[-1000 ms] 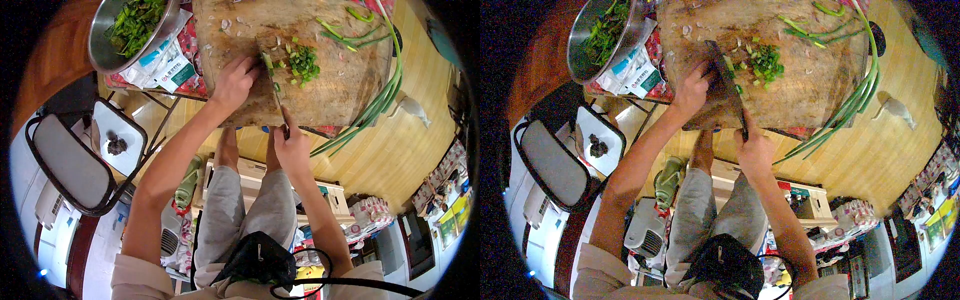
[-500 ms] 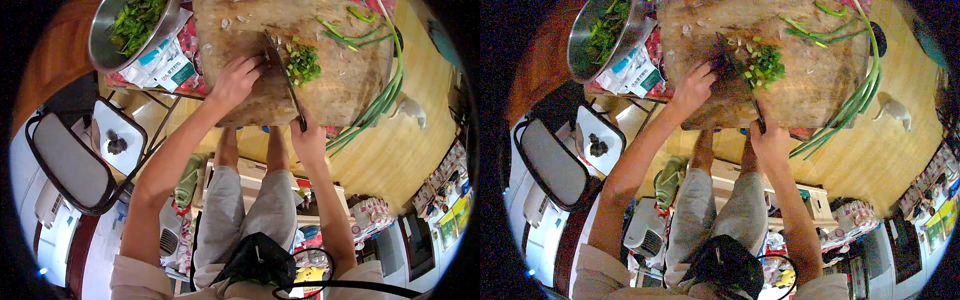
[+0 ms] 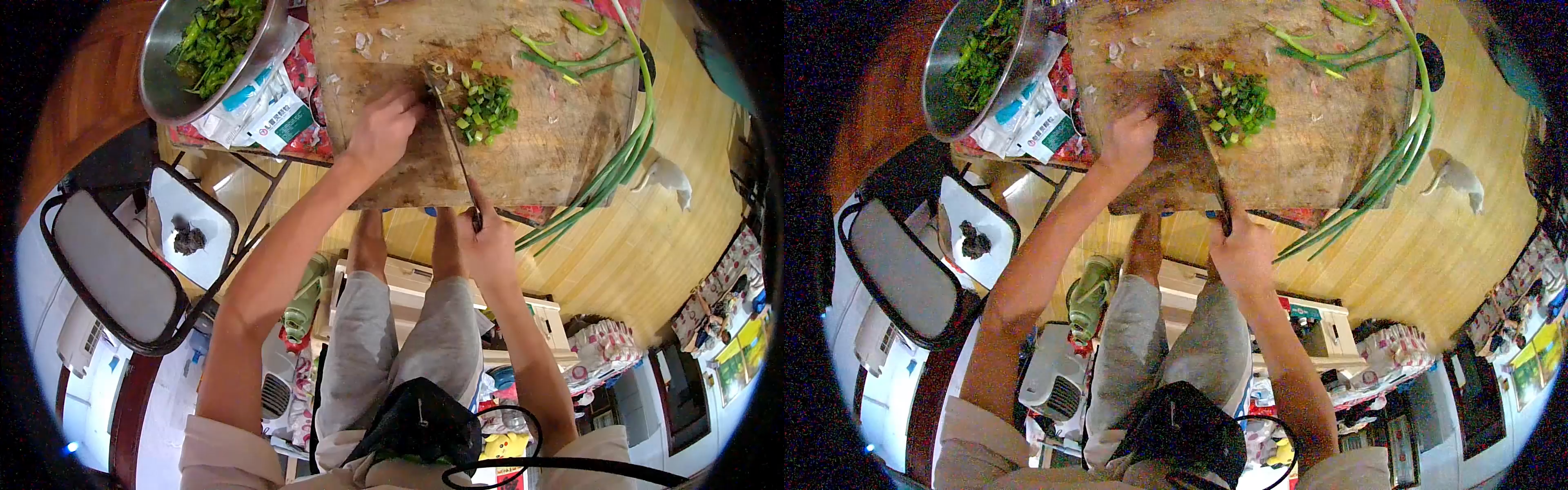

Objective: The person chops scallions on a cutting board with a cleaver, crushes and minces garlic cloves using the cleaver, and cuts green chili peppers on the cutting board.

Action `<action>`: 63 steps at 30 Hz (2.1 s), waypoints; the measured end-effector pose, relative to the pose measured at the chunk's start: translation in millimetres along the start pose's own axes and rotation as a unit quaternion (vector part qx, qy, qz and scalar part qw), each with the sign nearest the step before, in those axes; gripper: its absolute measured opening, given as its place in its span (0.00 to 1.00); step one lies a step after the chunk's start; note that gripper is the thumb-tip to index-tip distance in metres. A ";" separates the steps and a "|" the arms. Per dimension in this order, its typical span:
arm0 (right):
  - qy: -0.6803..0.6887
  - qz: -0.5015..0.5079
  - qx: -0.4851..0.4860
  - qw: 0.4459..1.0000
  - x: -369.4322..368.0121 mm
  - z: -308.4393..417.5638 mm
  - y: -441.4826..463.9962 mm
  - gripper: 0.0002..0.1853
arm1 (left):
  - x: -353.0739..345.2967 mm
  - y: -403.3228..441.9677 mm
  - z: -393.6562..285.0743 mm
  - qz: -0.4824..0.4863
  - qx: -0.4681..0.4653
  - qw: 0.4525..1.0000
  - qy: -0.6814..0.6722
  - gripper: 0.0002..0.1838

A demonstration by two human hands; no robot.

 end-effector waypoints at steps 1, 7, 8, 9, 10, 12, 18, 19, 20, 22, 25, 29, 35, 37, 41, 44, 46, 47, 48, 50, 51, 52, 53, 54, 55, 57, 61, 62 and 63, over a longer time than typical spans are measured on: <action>-0.004 -0.014 0.007 1.000 -1.1 2.1 5.1 0.26 | 1.2 1.0 -2.8 0.000 -0.017 1.000 0.004 0.13; 0.007 -0.084 0.095 0.992 10.5 42.0 54.3 0.26 | -7.0 1.4 0.0 0.090 -0.031 0.995 0.027 0.12; 0.006 -0.063 0.068 0.996 9.1 39.5 56.8 0.26 | -6.5 1.5 0.4 0.090 -0.031 0.995 0.027 0.12; 0.005 -0.064 0.068 0.996 8.3 35.7 55.8 0.26 | -9.8 1.3 2.8 0.110 -0.023 0.993 0.030 0.12; -0.003 -0.082 0.069 0.994 9.5 27.6 51.1 0.26 | -13.8 -1.8 4.8 0.130 -0.012 0.991 0.032 0.12; -0.010 -0.101 0.070 0.992 17.7 16.7 42.4 0.26 | -10.9 0.2 2.4 0.096 -0.044 0.994 0.027 0.13; 0.003 -0.088 0.061 0.994 27.3 9.3 12.3 0.26 | 0.8 -3.4 1.2 0.040 0.011 0.999 -0.010 0.17; 0.009 -0.072 0.050 0.996 24.7 9.1 7.5 0.26 | 1.9 -2.4 5.0 0.041 0.037 0.998 -0.019 0.17; 0.016 -0.056 0.038 0.998 21.7 9.4 3.3 0.26 | 2.8 -1.3 4.7 0.040 0.037 0.998 -0.019 0.17; 0.023 -0.037 0.018 0.999 18.6 13.5 -2.0 0.26 | 8.2 1.7 5.6 0.018 0.036 0.998 -0.051 0.16; 0.020 -0.013 0.001 1.000 10.3 11.6 -4.4 0.26 | 8.7 2.7 5.1 0.021 0.034 0.999 -0.034 0.15; 0.001 -0.021 0.022 1.000 1.9 14.5 -3.3 0.28 | 7.8 1.9 6.3 0.023 0.027 0.999 -0.020 0.14; 0.004 -0.076 0.079 0.994 -0.2 38.8 36.4 0.23 | -11.3 -6.4 14.5 0.108 0.025 0.993 0.038 0.15; 0.005 -0.061 0.062 0.996 1.8 42.2 45.6 0.23 | -3.8 -1.5 6.6 0.079 0.023 0.997 0.011 0.16; 0.011 -0.108 0.060 0.992 6.6 21.2 30.2 0.23 | 0.3 -2.4 4.2 0.079 0.010 0.996 0.027 0.17; 0.009 -0.061 0.024 0.998 12.3 4.5 13.8 0.27 | -0.8 -1.2 5.7 0.080 0.013 0.997 0.011 0.16; 0.015 -0.057 0.019 0.998 13.9 2.9 4.9 0.27 | 1.1 0.7 7.1 0.056 0.028 0.997 -0.032 0.16; 0.023 -0.052 0.015 0.998 13.7 2.6 1.4 0.27 | 0.0 0.8 6.5 0.056 0.028 0.997 -0.033 0.16; 0.023 -0.052 0.015 0.998 14.7 5.3 -2.1 0.27 | 4.1 2.5 5.2 0.034 0.027 0.999 -0.024 0.16; 0.034 -0.027 -0.010 0.999 11.2 8.6 -6.6 0.27 | 9.6 4.9 3.1 0.014 0.023 1.000 -0.015 0.16; 0.035 -0.029 -0.011 0.999 9.3 7.8 -6.9 0.27 | 9.9 4.7 4.1 0.007 0.026 1.000 -0.013 0.15; 0.028 -0.029 -0.001 0.999 7.0 7.3 -5.6 0.27 | 10.0 5.5 5.0 0.000 0.028 1.000 -0.011 0.15; 0.020 -0.031 0.011 0.999 5.5 7.2 -4.3 0.28 | 9.6 6.4 5.3 -0.001 0.026 1.000 -0.011 0.15; 0.021 -0.032 0.011 0.999 3.8 5.9 -4.2 0.28 | 8.9 6.1 7.1 0.006 0.031 0.999 -0.016 0.15; 0.023 -0.037 0.021 0.999 2.7 6.1 -4.5 0.28 | 8.0 5.4 9.0 0.014 0.037 0.999 -0.021 0.15; 0.024 -0.043 0.029 0.998 3.5 8.5 -5.1 0.28 | 8.4 5.7 9.6 0.015 0.034 0.999 -0.028 0.15; 0.021 -0.005 0.002 1.000 2.3 10.3 -6.5 0.29 | 8.6 6.8 8.0 0.035 0.040 0.998 -0.019 0.14; 0.016 -0.001 0.004 1.000 1.3 11.9 -5.8 0.29 | 10.1 6.9 8.2 0.035 0.041 0.998 -0.019 0.14; 0.016 0.000 0.004 1.000 -0.4 12.3 -4.7 0.29 | 8.9 6.4 7.2 0.047 0.039 0.998 -0.008 0.14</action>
Point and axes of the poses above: each hand's wrist, its own y-axis towards the middle knuckle, its own x-axis out of the back of the hand, z = x × y, the point moved 8 cm from there along y, towards the middle knuckle, and after that the axes turned 11 degrees about x, right-handed, at the moved point
